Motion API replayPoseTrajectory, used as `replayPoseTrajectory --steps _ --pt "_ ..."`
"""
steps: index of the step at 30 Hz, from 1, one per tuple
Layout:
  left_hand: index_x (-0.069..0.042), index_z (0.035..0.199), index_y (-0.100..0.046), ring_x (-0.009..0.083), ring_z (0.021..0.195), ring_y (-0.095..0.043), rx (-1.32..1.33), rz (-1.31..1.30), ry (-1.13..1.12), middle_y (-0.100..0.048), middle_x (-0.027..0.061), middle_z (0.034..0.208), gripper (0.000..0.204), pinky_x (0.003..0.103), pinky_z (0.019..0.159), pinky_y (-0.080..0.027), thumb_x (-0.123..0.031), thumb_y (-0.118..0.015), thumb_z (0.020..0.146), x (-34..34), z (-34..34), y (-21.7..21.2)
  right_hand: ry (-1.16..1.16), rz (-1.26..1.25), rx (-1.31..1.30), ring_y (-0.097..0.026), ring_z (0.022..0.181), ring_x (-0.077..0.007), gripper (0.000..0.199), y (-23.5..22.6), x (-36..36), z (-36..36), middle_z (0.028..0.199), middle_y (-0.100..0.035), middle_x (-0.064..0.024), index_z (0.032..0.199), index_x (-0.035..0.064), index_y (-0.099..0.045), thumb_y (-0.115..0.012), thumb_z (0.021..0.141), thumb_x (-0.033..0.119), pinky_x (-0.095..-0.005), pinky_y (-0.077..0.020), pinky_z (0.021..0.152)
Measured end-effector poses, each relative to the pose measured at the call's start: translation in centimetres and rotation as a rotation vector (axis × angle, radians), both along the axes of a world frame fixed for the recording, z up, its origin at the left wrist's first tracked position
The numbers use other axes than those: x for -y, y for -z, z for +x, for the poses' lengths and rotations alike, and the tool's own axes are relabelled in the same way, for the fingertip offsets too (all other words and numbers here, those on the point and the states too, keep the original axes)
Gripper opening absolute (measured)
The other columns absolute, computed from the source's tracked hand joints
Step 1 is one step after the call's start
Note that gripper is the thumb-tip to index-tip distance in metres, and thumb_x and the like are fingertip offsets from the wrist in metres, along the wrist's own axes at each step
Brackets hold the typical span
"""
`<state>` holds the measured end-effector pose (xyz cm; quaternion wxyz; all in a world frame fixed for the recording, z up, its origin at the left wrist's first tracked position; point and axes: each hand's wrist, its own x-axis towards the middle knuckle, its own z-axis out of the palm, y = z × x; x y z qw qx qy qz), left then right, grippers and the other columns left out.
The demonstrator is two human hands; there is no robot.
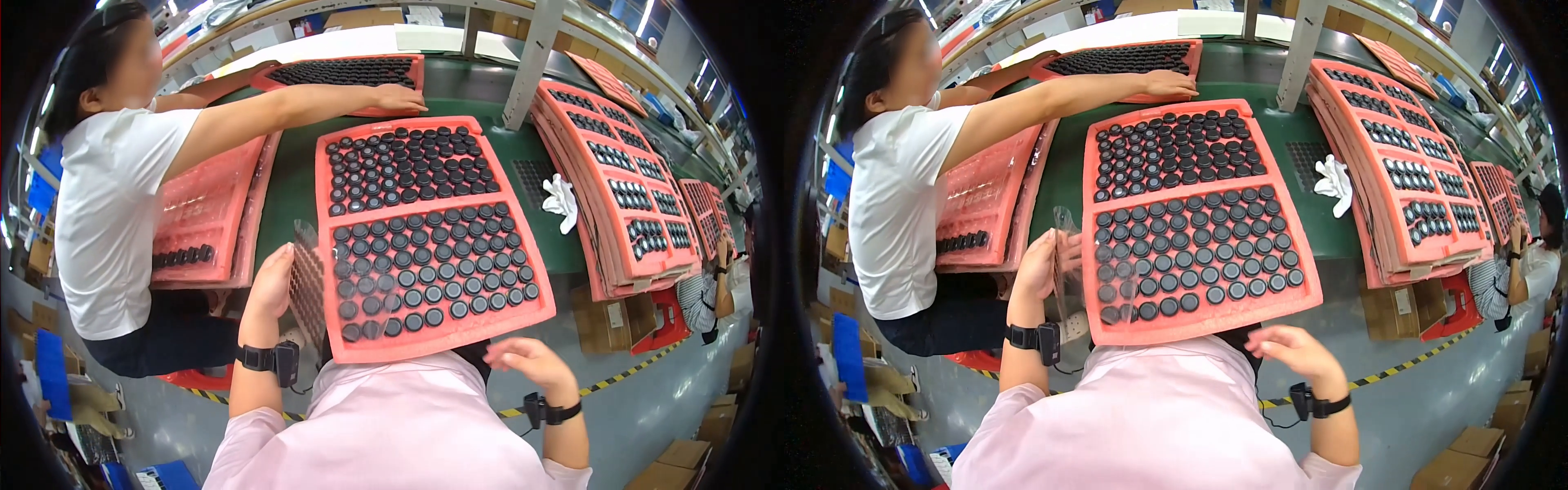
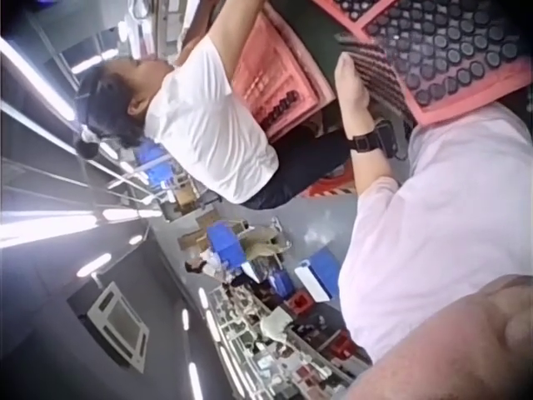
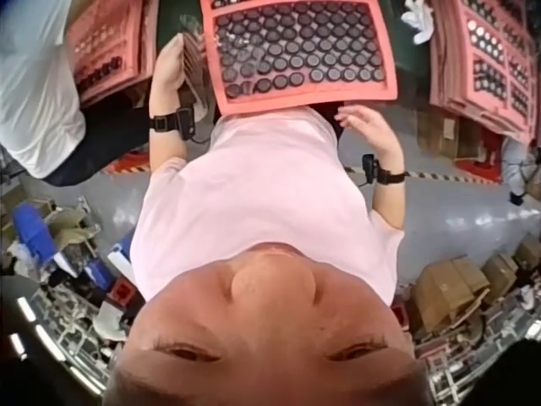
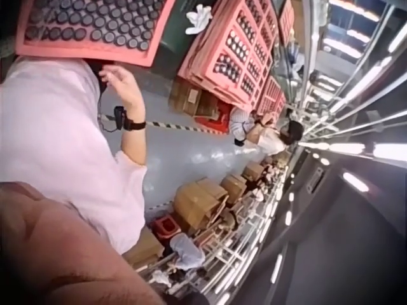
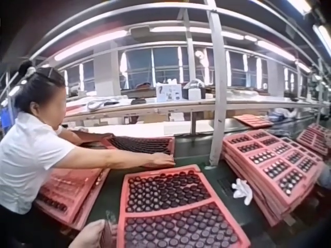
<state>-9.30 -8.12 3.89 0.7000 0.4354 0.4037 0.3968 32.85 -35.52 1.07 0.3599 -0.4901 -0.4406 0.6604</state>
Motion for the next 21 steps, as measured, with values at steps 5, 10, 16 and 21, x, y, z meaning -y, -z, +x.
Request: replayPoseTrajectory --steps 5,10,16,21 --pt "0.001 0.120 -0.062 0.0246 0.109 -0.070 -0.045 0.080 0.034 -0.071 0.0161 0.123 0.036 0.038 0.098 -0.055 -0.025 -0.038 0.113 0.1 -1.2 1.7 0.248 0.016 -0.519 -0.064 0.122 -0.0260 0.048 4.8 -1.4 -5.8 0.137 -0.063 -0.0127 0.143 0.0030 -0.052 -0.066 0.103 0.026 -0.0419 -0.0518 0.103" --pt "0.000 0.120 -0.064 0.0281 0.113 -0.069 0.010 0.004 -0.003 -0.068 0.0195 0.130 0.036 0.039 0.100 -0.054 -0.027 -0.041 0.112 1.7 -1.4 2.2 0.457 0.151 -0.691 -0.057 0.133 -0.0262 0.054 3.7 -2.9 -8.9 0.146 -0.056 -0.0115 0.148 0.0052 -0.046 -0.067 0.102 0.025 -0.0454 -0.0477 0.111" --pt "0.000 0.117 -0.064 0.0341 0.121 -0.067 0.264 -0.070 0.093 -0.065 0.0236 0.134 0.035 0.044 0.101 -0.055 -0.027 -0.043 0.112 2.6 -2.6 2.2 0.542 0.235 -0.635 -0.056 0.135 -0.0267 0.053 2.2 -2.7 -9.1 0.148 -0.054 -0.0108 0.149 0.0050 -0.044 -0.064 0.101 0.016 -0.0464 -0.0467 0.112" --pt "-0.001 0.114 -0.065 0.0378 0.124 -0.065 0.235 -0.077 0.082 -0.061 0.0278 0.140 0.034 0.048 0.102 -0.055 -0.030 -0.048 0.109 2.4 -4.6 -3.2 0.578 0.185 -0.598 -0.056 0.135 -0.0268 0.058 -5.0 -2.5 -8.8 0.148 -0.054 -0.0110 0.149 0.0024 -0.042 -0.063 0.097 0.012 -0.0453 -0.0471 0.112"
